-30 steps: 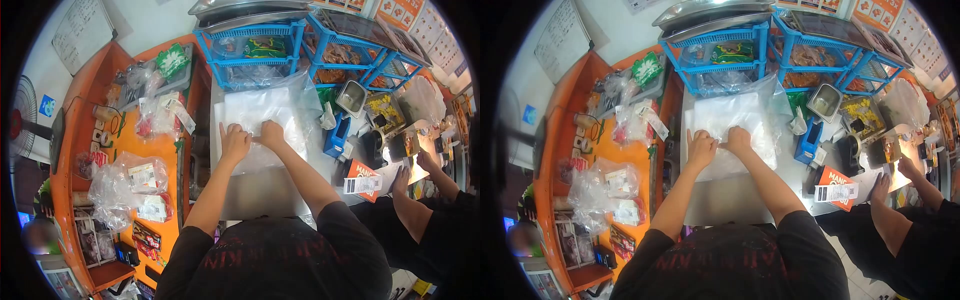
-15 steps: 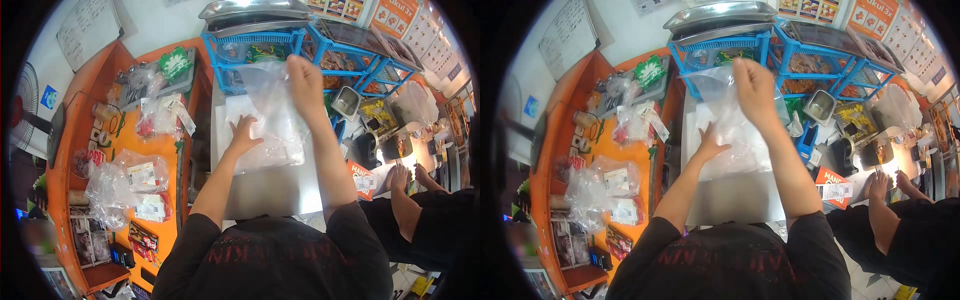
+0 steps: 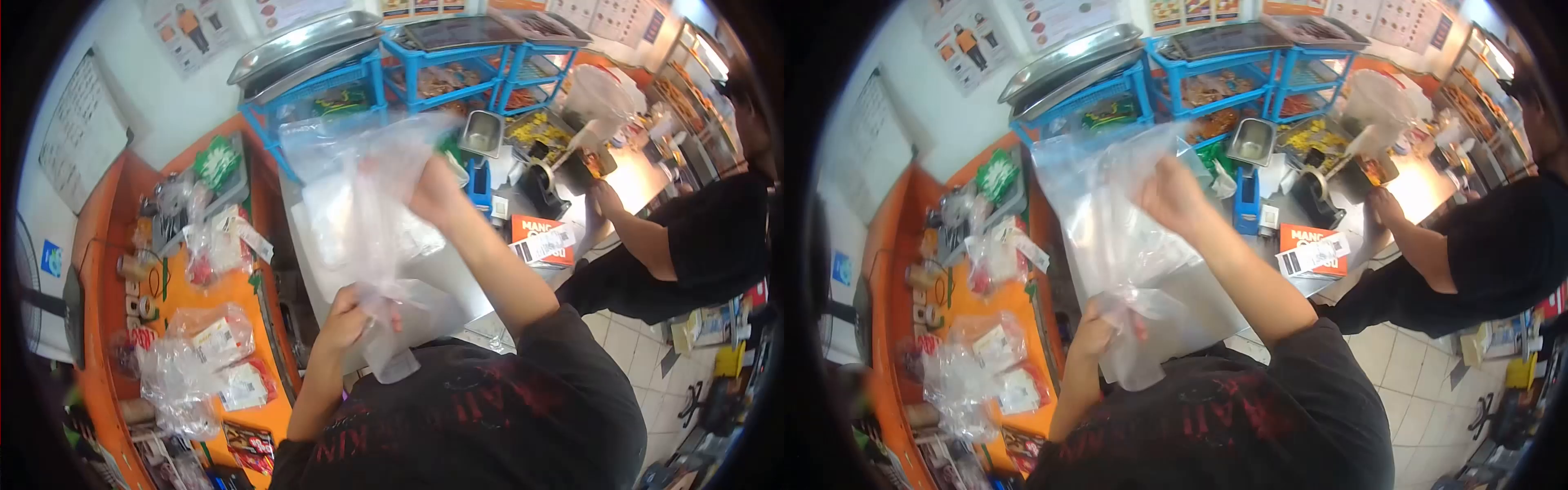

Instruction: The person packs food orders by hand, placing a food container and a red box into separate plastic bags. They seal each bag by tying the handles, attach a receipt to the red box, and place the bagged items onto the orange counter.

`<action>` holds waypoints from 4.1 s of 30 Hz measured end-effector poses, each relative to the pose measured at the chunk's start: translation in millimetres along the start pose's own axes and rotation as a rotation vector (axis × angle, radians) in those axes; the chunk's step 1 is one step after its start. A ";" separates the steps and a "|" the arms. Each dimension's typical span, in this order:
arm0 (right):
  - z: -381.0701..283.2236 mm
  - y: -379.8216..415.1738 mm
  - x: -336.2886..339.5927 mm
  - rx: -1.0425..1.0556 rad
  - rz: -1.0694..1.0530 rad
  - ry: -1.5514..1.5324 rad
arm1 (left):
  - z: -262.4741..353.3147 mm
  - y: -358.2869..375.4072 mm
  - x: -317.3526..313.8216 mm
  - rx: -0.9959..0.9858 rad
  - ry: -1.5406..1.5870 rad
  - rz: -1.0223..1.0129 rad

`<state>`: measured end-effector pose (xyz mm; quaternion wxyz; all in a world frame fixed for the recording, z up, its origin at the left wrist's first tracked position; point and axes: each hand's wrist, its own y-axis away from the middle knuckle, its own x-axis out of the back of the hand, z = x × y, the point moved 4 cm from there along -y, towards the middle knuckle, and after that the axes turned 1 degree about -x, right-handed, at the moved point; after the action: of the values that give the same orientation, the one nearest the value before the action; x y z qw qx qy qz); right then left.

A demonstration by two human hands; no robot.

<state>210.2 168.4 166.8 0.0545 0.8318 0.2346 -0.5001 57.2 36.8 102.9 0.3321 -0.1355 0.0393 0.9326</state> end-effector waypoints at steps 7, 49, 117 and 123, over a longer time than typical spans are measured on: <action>88.3 101.7 39.2 -0.425 -0.360 0.077 | -41.8 33.6 11.6 0.248 0.135 0.283; 85.6 132.8 112.2 -0.476 0.457 0.924 | 1.0 46.1 205.5 0.351 -1.218 1.012; 125.4 85.5 170.1 -0.223 0.443 1.536 | 9.4 253.5 415.3 0.256 -1.560 1.399; 128.6 84.8 170.2 -0.251 0.502 1.460 | 5.6 253.7 418.1 0.386 -1.603 1.368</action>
<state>210.6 108.8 -54.9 0.0916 0.9660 0.0707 0.2310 -414.4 95.3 -12.6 -0.3164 0.6220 0.0241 0.7158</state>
